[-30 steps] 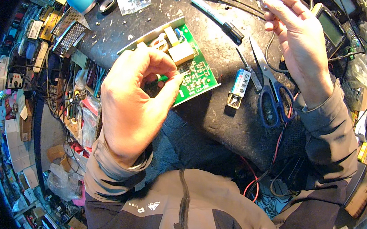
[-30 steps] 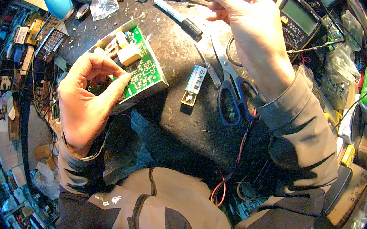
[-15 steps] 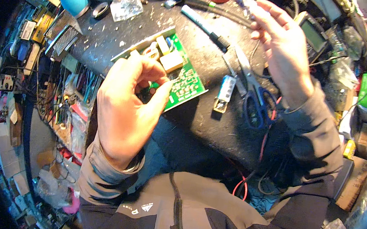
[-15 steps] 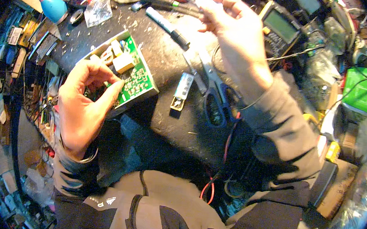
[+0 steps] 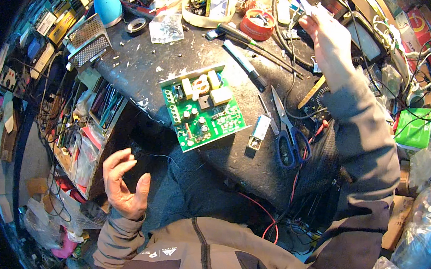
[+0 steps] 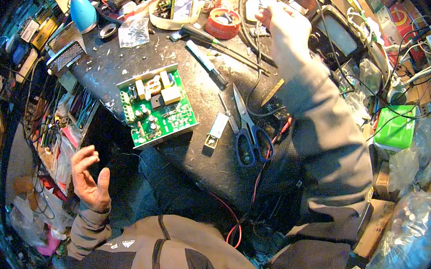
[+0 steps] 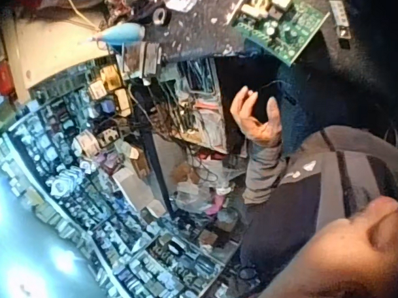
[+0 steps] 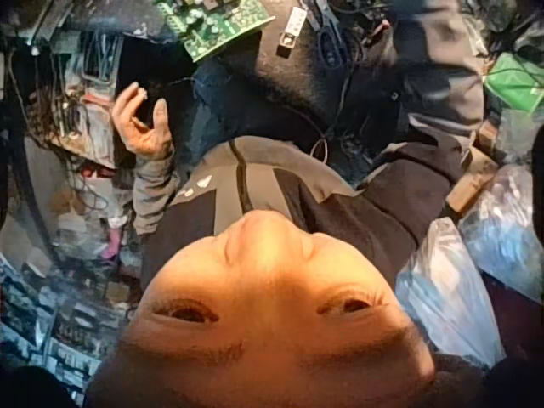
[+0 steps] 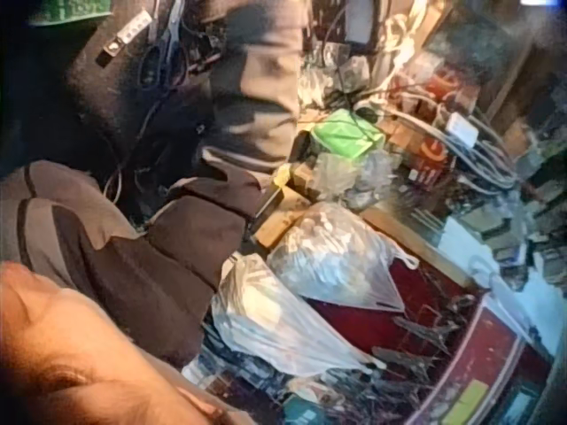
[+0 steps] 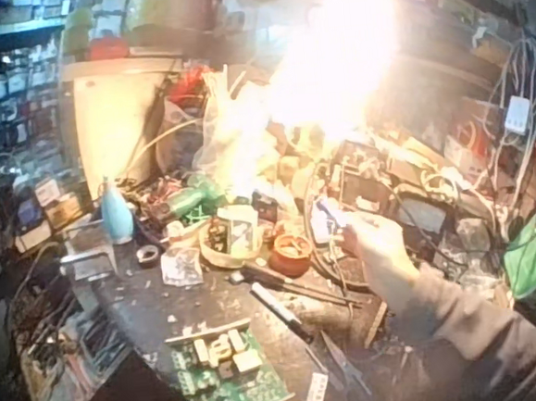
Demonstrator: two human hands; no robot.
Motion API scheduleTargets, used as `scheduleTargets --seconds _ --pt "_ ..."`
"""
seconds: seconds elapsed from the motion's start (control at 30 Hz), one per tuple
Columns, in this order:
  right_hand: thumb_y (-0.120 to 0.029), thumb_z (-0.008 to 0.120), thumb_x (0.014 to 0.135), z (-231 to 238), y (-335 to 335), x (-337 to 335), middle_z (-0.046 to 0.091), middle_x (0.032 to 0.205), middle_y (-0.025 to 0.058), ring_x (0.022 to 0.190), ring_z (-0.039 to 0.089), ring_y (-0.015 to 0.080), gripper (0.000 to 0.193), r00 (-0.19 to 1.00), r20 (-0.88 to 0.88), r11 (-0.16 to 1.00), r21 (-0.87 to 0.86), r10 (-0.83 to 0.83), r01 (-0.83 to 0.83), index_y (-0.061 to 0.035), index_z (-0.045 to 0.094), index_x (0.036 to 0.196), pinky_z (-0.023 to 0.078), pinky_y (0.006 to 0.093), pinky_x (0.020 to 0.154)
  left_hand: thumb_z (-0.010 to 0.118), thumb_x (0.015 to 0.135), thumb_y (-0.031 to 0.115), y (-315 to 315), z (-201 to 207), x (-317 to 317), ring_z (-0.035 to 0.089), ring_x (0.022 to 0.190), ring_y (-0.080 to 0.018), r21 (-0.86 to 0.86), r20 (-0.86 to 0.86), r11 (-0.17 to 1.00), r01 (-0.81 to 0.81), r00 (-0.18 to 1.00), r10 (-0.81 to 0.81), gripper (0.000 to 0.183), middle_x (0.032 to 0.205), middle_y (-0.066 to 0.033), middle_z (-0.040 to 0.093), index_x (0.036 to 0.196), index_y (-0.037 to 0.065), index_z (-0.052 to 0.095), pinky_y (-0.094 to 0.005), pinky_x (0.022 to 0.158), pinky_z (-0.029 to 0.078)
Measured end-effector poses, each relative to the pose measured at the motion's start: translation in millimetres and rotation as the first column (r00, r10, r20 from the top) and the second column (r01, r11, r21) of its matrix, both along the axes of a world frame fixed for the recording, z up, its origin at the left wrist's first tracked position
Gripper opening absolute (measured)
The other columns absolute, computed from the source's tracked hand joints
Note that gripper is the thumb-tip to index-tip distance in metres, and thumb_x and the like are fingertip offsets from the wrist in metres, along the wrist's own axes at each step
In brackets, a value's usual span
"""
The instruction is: The person opens a metal enclosure to access a green circuit board, then uses a soldering iron to reflow solder on several component leads. They insert a new component, trim its leads with scissors, and solder it in place. The person inspects the board and the enclosure throughout the process.
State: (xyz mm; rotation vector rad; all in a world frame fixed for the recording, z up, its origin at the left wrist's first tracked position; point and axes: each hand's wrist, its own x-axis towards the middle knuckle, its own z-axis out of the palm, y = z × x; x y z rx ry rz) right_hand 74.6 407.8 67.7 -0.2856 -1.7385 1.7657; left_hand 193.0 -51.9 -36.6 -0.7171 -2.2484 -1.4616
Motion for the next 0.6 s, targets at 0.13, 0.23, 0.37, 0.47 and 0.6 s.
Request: scheduleTargets --seconds 0.13,0.23,0.37,0.47,0.6 --pt "-0.007 0.063 0.098 -12 26 -54 0.067 0.101 0.0136 0.090 0.068 0.0243 0.016 0.998 0.001 0.993 0.105 -0.060 0.059 0.0058 0.064 0.108 0.061 0.0408 0.084 0.071 0.083 0.000 -29 -26 29 0.058 0.108 -0.0270 -0.054 0.149 0.995 -0.089 0.984 0.096 0.032 0.127 -0.0188 0.057 0.114 0.000 0.061 -0.0345 0.087 0.050" --pt "-0.006 0.063 0.098 -32 34 -78 0.066 0.101 0.0153 0.089 0.068 0.0256 0.015 0.993 0.074 0.989 0.123 -0.087 0.077 0.0057 0.062 0.107 0.062 0.0417 0.081 0.070 0.084 -0.002 -43 -33 45 0.057 0.109 -0.0251 -0.033 0.251 0.989 -0.147 0.956 0.151 0.030 0.127 -0.0187 0.058 0.112 -0.001 0.062 -0.0332 0.086 0.049" --pt "-0.005 0.063 0.097 -51 26 -86 0.066 0.101 0.0176 0.087 0.069 0.0272 0.014 0.972 0.198 0.978 0.191 -0.126 0.088 0.0056 0.060 0.106 0.064 0.0430 0.077 0.071 0.084 -0.002 -56 -36 55 0.057 0.107 -0.0239 -0.064 0.263 0.982 -0.180 0.946 0.190 0.031 0.127 -0.0182 0.058 0.113 -0.001 0.062 -0.0327 0.086 0.049" --pt "-0.024 0.066 0.098 -41 9 -72 0.066 0.079 0.0095 0.061 0.063 0.0166 0.020 0.990 0.143 0.992 0.129 -0.012 -0.007 -0.0039 0.065 0.102 0.049 0.0261 0.050 0.070 0.084 -0.004 -57 -40 56 0.058 0.105 -0.0218 -0.056 0.279 0.980 -0.190 0.940 0.198 0.032 0.128 -0.0165 0.057 0.115 -0.002 0.061 -0.0312 0.085 0.050" --pt "-0.023 0.061 0.102 6 -19 -29 0.070 0.094 0.0127 0.082 0.068 0.0143 0.035 0.869 0.434 0.791 0.432 0.238 -0.432 -0.0014 0.056 0.130 0.056 0.0261 0.065 0.066 0.087 -0.008 -52 -48 56 0.058 0.104 -0.0172 0.120 0.447 0.976 -0.181 0.888 0.110 0.029 0.127 -0.0137 0.056 0.114 0.000 0.060 -0.0281 0.086 0.050"
